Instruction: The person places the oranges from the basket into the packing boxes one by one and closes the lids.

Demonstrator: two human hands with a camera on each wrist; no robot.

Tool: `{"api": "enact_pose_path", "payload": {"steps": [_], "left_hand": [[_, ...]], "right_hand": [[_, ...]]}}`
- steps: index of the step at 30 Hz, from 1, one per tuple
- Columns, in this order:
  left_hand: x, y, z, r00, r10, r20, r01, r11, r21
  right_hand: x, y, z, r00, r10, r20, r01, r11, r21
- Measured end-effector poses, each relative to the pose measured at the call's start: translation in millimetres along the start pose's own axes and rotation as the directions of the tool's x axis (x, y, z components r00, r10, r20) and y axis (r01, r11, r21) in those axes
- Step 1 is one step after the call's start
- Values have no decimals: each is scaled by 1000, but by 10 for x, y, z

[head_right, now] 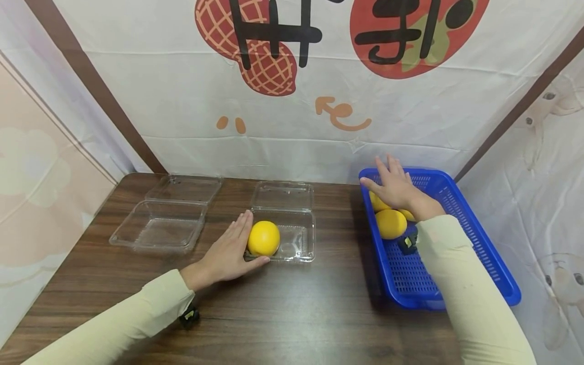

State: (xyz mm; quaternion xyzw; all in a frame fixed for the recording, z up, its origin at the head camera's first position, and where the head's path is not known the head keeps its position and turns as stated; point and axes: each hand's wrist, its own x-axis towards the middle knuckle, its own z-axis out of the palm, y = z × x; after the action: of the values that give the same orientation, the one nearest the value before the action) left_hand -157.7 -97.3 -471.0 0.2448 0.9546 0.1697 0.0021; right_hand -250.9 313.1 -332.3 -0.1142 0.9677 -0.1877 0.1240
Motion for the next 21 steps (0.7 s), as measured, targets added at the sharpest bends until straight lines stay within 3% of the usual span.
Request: {"api": "enact_pose_path", "payload": {"steps": [21], "left_hand": [[-7,24,-38,1000,-6,18,7,1000,-9]], "right_hand": [[-34,405,-7,997,75,19,-76,996,49]]}}
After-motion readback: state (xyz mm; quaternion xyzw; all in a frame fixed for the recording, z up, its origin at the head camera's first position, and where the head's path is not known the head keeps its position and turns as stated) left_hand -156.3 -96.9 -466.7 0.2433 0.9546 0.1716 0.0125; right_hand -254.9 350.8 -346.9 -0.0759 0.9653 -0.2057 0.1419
